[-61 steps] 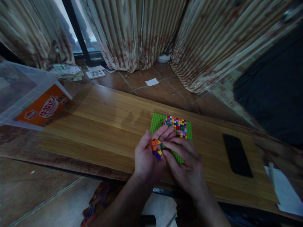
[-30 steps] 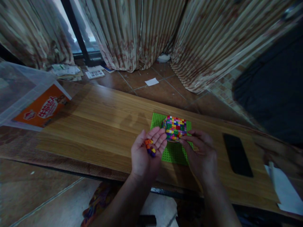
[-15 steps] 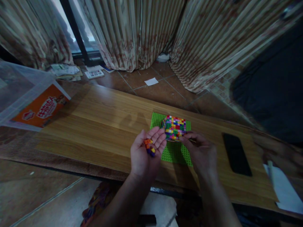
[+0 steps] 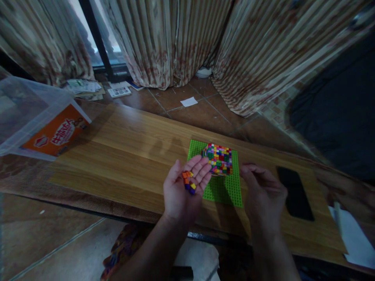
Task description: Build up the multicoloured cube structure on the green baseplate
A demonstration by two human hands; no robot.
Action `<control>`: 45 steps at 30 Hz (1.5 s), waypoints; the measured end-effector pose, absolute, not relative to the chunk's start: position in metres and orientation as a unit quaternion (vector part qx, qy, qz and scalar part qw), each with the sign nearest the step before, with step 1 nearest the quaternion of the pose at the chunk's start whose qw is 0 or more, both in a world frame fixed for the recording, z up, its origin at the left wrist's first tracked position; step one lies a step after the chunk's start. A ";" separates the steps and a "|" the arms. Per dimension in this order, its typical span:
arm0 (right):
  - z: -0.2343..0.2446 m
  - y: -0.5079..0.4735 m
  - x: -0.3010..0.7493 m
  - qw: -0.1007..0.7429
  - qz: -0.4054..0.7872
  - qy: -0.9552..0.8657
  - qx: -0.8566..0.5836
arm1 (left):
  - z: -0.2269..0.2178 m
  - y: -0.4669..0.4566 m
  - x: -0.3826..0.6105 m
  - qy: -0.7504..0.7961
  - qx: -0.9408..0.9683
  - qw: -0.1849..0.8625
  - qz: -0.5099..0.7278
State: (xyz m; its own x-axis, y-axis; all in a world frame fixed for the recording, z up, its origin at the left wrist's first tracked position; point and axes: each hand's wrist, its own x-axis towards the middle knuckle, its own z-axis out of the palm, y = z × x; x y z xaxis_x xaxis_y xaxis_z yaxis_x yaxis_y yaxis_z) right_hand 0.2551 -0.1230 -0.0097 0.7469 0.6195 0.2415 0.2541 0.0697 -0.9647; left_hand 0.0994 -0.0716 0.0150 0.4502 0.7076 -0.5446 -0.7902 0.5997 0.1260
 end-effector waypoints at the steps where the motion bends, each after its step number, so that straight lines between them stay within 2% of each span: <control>1: -0.007 -0.125 0.252 0.651 0.127 -0.353 -0.660 | 0.015 -0.072 0.100 0.276 -0.070 0.852 0.440; 7: 0.013 -0.138 0.226 0.507 0.201 -0.597 -0.588 | 0.016 -0.074 0.102 0.244 -0.052 0.863 0.439; 15: 0.011 -0.135 0.215 0.376 0.191 -0.712 -0.561 | 0.016 -0.076 0.102 0.230 -0.030 0.883 0.409; 22: 0.008 -0.134 0.215 0.370 0.173 -0.714 -0.568 | 0.015 -0.076 0.102 0.212 -0.028 0.893 0.396; 30: 0.006 -0.136 0.214 0.401 0.081 -0.688 -0.599 | 0.021 -0.078 0.105 0.220 -0.042 0.887 0.403; 45: 0.011 -0.140 0.228 0.390 0.148 -0.691 -0.591 | 0.022 -0.074 0.102 0.212 -0.070 0.878 0.423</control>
